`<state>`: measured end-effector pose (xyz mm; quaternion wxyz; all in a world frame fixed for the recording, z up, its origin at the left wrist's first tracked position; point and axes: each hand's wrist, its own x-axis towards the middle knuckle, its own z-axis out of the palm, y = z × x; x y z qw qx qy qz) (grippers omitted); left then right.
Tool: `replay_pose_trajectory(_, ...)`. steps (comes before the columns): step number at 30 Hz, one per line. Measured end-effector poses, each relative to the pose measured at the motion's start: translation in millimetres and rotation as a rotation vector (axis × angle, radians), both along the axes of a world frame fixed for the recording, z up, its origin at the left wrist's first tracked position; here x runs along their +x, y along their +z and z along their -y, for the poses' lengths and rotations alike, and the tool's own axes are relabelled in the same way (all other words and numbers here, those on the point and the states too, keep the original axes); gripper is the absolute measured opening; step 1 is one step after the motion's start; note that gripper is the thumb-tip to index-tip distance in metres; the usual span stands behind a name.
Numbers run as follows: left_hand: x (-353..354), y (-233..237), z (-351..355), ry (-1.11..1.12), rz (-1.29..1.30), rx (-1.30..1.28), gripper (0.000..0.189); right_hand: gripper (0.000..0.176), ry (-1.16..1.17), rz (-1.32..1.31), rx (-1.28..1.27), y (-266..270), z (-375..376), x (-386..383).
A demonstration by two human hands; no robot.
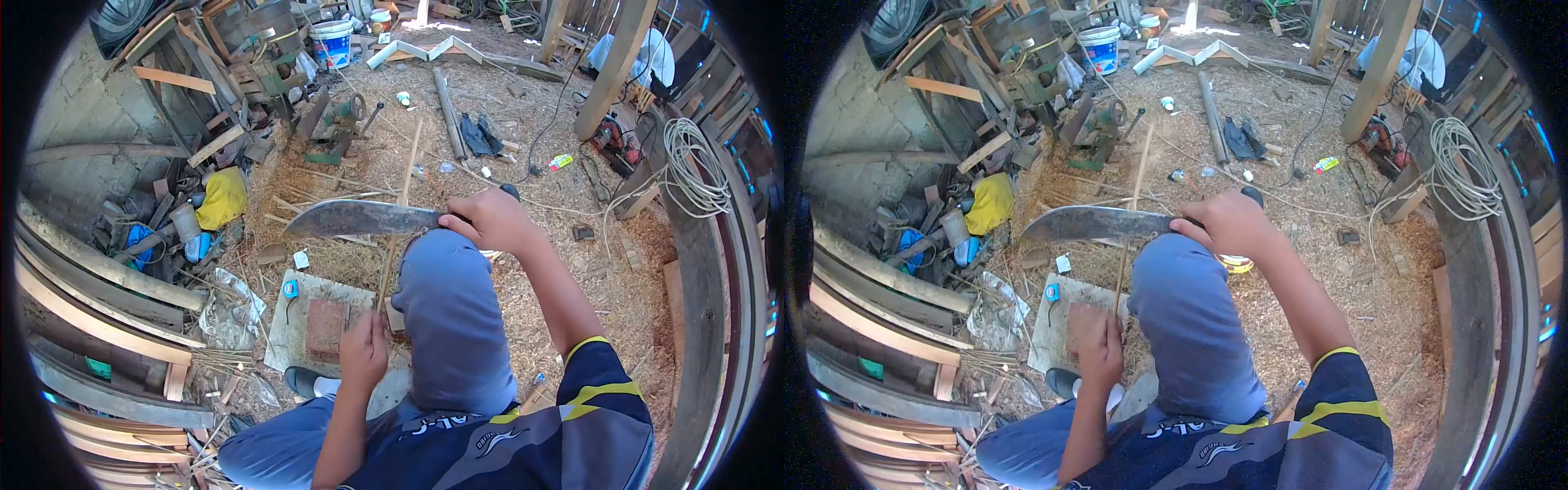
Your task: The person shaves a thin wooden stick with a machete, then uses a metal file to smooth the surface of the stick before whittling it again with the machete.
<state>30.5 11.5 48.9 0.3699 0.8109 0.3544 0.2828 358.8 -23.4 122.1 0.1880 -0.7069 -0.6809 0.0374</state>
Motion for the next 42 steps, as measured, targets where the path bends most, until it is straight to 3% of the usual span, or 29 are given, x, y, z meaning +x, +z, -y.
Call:
replay_pose_trajectory(2,-27.2,-20.6,14.4,0.000,-0.032,-0.023,0.018,0.047,-0.012,-0.017,-0.016,-2.6,2.3,5.0)
replay_pose_trajectory(6,-31.2,-14.2,30.6,0.051,-0.021,-0.106,0.020,0.047,-0.018,-0.031,-0.024,-5.8,1.2,3.6)
replay_pose_trajectory(13,54.0,33.8,-33.2,0.025,0.085,0.025,0.018,0.049,0.015,0.043,-0.012,2.9,-7.5,-8.0)
replay_pose_trajectory(17,65.3,36.0,-42.4,0.045,0.145,0.121,0.015,0.049,0.013,0.039,0.002,2.3,-7.1,-8.4)
replay_pose_trajectory(23,22.2,7.0,-12.9,0.033,0.081,0.054,0.014,0.048,-0.004,0.033,-0.005,4.0,-2.3,-3.7)
replay_pose_trajectory(29,-13.3,-10.2,5.8,0.075,0.026,0.149,0.014,0.047,-0.017,0.009,-0.020,2.1,-1.1,0.4)
replay_pose_trajectory(32,-25.7,-3.6,12.6,0.055,-0.087,0.028,0.015,0.047,-0.022,-0.009,0.001,-5.0,-0.7,2.9)
replay_pose_trajectory(35,-7.5,-10.1,5.7,0.078,0.060,0.036,0.018,0.048,-0.021,-0.015,-0.017,-4.5,-2.1,-2.9)
replay_pose_trajectory(42,53.0,37.0,-27.7,0.052,0.140,-0.014,0.030,0.051,0.008,0.036,-0.017,5.5,-7.1,-12.5)
